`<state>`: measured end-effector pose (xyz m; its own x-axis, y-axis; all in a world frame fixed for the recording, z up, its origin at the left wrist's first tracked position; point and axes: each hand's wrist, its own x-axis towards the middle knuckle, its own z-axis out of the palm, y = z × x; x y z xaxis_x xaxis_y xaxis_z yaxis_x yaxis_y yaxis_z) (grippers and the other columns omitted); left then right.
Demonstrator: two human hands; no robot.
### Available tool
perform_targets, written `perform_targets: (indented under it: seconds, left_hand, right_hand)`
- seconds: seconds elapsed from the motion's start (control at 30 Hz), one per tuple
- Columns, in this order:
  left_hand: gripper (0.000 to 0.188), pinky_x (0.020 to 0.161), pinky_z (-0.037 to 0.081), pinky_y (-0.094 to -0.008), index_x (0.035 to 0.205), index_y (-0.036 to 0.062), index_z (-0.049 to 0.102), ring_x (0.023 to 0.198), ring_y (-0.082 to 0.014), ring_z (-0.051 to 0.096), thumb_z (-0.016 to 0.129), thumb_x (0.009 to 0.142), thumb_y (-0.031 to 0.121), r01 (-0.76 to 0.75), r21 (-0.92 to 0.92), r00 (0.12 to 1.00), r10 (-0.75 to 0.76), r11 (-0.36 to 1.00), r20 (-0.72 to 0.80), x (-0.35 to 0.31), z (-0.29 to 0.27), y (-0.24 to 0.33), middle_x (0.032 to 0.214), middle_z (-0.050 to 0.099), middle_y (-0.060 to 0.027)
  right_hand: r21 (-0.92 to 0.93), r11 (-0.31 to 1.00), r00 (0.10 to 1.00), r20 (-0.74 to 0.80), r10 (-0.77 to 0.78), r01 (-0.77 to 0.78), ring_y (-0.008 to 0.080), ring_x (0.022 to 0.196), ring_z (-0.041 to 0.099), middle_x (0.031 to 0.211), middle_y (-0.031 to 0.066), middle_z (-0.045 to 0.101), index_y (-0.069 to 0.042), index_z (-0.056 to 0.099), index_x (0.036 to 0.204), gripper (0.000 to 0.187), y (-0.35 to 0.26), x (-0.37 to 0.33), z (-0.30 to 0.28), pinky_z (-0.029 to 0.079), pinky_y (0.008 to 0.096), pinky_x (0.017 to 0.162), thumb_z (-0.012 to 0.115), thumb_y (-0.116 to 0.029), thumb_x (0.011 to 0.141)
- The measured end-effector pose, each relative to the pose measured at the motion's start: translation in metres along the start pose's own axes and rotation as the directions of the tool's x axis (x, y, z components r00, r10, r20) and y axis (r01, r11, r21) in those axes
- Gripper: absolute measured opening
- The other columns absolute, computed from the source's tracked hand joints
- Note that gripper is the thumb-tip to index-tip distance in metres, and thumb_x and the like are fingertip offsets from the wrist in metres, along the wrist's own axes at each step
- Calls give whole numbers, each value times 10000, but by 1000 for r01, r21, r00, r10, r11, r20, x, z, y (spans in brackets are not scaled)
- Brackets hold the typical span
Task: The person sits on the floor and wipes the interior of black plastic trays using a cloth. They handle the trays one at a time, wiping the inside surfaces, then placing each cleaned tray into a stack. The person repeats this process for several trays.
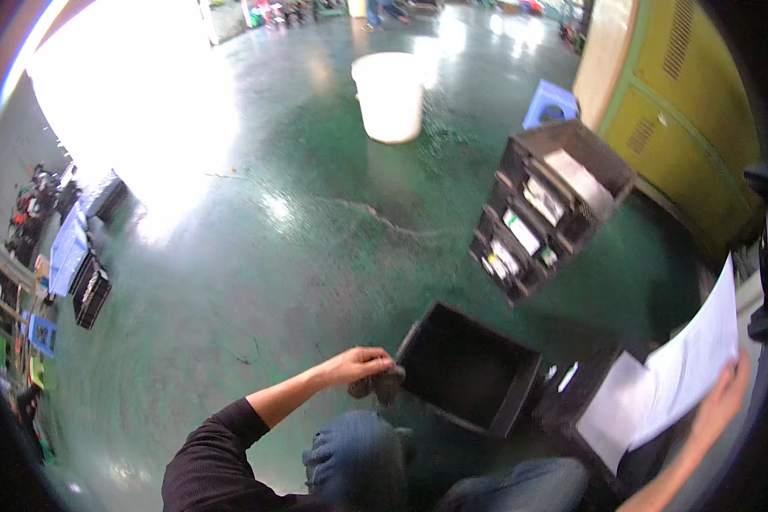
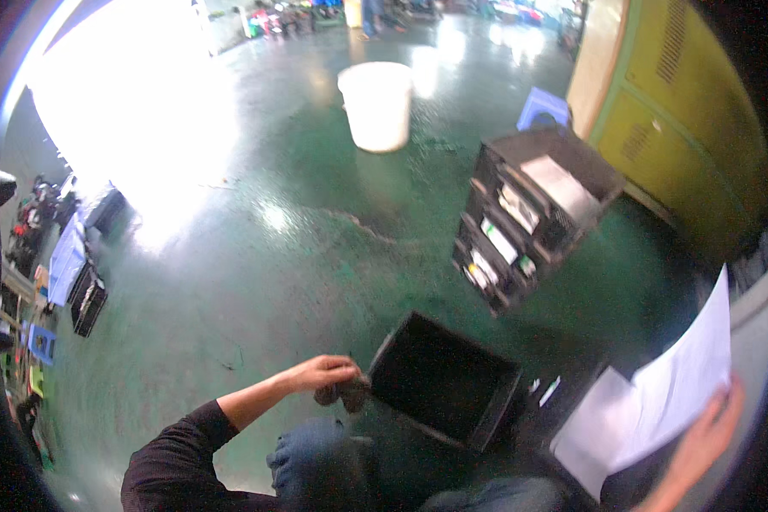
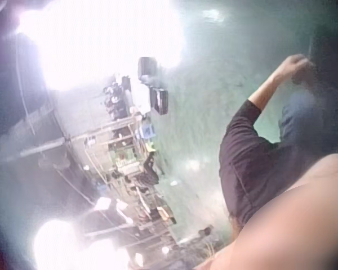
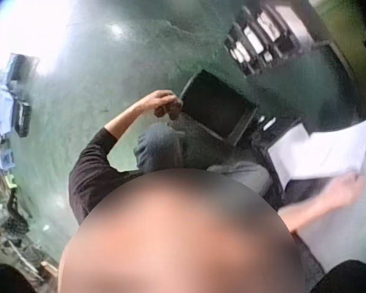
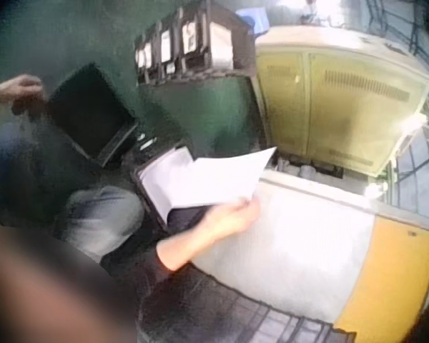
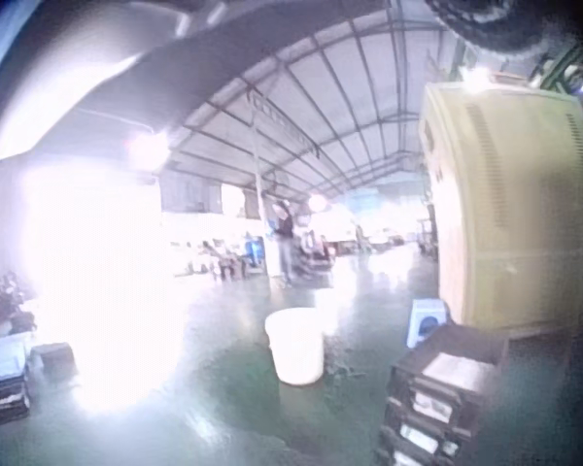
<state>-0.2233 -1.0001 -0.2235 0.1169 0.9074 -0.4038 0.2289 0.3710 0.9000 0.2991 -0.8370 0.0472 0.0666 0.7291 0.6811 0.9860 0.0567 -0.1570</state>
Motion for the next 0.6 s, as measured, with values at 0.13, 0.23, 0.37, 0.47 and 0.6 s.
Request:
perform_targets:
  seconds: [0.13, 0.23, 0.37, 0.47, 0.6]
  left_hand:
    - [388, 865, 437, -299, 1098, 52, 591, 956, -114, 535, 498, 948, 398, -32, -128, 998, 25, 991, -52, 1, 1, -12, 1003, 607, -20]
    - [344, 838, 429, -268, 1089, 24, 579, 938, -96, 531, 481, 965, 330, -69, -156, 996, 59, 985, -68, -4, 0, -26, 977, 606, -17]
    - [316, 805, 433, -258, 1071, 27, 579, 887, -82, 534, 467, 971, 304, -16, -165, 992, -5, 986, -129, -25, -10, -46, 941, 602, -15]
    - [329, 752, 437, -247, 1064, 32, 580, 840, -83, 544, 469, 967, 326, 85, -203, 976, -122, 976, -178, -52, -18, -66, 918, 603, -14]
    - [312, 741, 438, -240, 1062, 48, 576, 832, -77, 546, 477, 965, 327, 118, -303, 961, -186, 946, -207, -65, -14, -94, 914, 604, -5]
  right_hand:
    - [256, 910, 927, 100, -362, 327, 343, 1138, 485, 1194, 186, 530, 23, 537, 1141, 360, -164, -87, 85, 350, 412, 999, 525, -87, 799]
    - [253, 879, 789, 388, -476, 405, 322, 1232, 364, 1237, 178, 457, -14, 562, 1100, 339, -227, -186, 202, 289, 614, 959, 557, -164, 796]
    - [394, 866, 505, 703, -500, 308, 280, 1247, 396, 1250, 123, 447, -38, 552, 1051, 272, -236, -314, 297, 356, 626, 938, 548, -222, 850]
    - [328, 945, 351, 885, -307, 0, 320, 1128, 525, 1199, 145, 518, -45, 552, 1078, 306, -229, -359, 319, 412, 565, 908, 524, -259, 861]
    - [351, 886, 155, 935, -318, -303, 410, 982, 577, 991, 246, 617, 11, 631, 942, 494, -223, -349, 335, 457, 436, 880, 465, -452, 902]
